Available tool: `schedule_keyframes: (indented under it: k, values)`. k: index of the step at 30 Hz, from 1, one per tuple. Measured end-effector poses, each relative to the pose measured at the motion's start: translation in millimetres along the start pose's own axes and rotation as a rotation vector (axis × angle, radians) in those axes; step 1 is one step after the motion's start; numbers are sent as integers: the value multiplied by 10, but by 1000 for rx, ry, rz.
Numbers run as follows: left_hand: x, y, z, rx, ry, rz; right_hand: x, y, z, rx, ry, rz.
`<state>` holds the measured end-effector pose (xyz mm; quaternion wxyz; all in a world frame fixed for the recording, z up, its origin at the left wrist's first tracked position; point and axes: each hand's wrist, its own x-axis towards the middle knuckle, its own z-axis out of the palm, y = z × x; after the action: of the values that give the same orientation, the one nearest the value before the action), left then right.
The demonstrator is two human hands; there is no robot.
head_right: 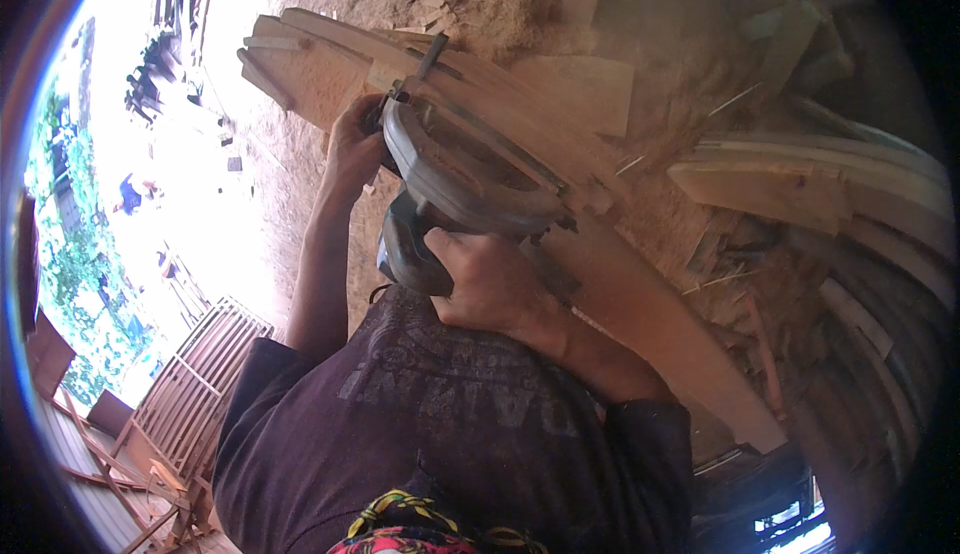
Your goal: The person arranges several wooden planks on a workbench, secures them with a hammer and nails, and then uses a circular saw to cut the stacked planks. The person handles the wood and tools directly, making multiple cuts along the length of the planks.
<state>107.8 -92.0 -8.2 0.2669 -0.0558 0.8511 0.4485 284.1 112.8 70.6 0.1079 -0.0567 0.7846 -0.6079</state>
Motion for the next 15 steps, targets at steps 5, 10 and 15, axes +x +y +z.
schedule_keyframes:
  k: [5,10,15]
  values:
    - [-16,49,-13,-1,-13,37,5,13,16,24,8,-5]
    - [-19,56,-20,2,5,14,49,3,22,0,94,-83]
    - [-3,-7,-50,1,2,18,53,-7,23,-36,82,-83]
